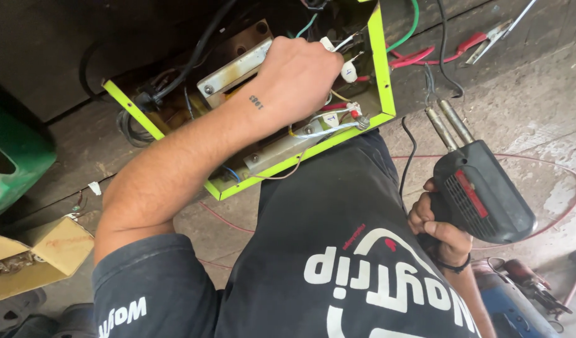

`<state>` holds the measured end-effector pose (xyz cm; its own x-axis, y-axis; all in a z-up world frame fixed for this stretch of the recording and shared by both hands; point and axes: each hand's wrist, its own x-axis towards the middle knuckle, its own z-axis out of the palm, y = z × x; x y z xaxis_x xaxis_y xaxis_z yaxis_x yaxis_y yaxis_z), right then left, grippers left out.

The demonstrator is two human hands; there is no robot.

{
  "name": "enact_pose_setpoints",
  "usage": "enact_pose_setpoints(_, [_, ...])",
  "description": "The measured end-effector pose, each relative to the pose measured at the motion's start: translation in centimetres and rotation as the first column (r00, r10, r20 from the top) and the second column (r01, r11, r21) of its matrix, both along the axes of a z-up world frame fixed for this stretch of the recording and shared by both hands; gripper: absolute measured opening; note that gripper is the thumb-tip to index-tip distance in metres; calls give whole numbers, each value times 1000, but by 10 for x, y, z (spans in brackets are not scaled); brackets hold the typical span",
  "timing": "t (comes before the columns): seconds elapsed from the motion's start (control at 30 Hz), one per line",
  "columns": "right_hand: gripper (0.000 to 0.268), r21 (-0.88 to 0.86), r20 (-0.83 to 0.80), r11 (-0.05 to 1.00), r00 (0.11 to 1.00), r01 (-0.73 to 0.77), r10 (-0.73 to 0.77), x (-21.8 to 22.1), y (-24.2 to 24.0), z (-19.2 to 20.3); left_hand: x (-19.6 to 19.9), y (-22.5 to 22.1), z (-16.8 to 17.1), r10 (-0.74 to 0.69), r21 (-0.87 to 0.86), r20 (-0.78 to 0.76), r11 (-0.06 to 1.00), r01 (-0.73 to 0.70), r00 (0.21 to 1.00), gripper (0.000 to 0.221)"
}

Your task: Repair internal components of an electronic device by manipulating wires and using tools

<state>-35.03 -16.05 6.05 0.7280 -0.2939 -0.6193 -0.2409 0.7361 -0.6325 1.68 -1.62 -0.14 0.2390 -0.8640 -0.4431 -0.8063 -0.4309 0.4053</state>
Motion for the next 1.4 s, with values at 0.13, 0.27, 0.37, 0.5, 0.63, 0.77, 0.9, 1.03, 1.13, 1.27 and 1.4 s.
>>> enact_pose_setpoints(0.13, [63,-18,2,1000,1000,4,-4,0,1,-3,0,-1,-13,83,-107,-17,991,-85,996,15])
enact_pose_setpoints(0.27, [62,13,3,1000,1000,12,-12,0,0,-5,-2,-1,-19,126,-180,-19,975,-127,992,11])
enact_pose_setpoints(0.37, [62,38,-5,999,1000,10,-10,-1,-2,-7,-4,0,-21,162,-200,-36,966,-165,986,11])
enact_pose_setpoints(0.5, [61,-1,9,1000,1000,-23,23,-1,-2,-8,-5,2,-19,179,-216,-64,958,-189,982,13])
enact_pose_setpoints(0.63, [62,-9,14,1000,1000,-11,11,-1,-1,-7,-4,3,-11,174,-195,-61,964,-183,983,15])
enact_pose_setpoints(0.77, [64,-44,31,999,999,-20,21,-10,-4,-8,0,3,-8,131,-123,-47,983,-136,990,15])
enact_pose_setpoints(0.9, [64,-50,5,999,1000,6,-6,-16,-1,-2,3,14,6,98,-144,-13,985,-99,995,37])
enact_pose_setpoints(1.03, [63,-105,-32,993,997,60,-63,-14,8,9,9,25,20,39,-172,-14,984,-41,999,34])
enact_pose_setpoints(1.13, [65,-105,-36,990,994,98,-102,-18,13,10,9,27,23,0,-172,-2,985,0,1000,30])
enact_pose_setpoints(1.27, [65,-130,-14,982,991,134,-137,-16,22,13,6,26,14,-131,-106,18,986,133,991,62])
enact_pose_setpoints(1.4, [65,-120,3,978,985,171,-172,-19,28,14,6,25,19,-180,-103,59,977,185,982,56])
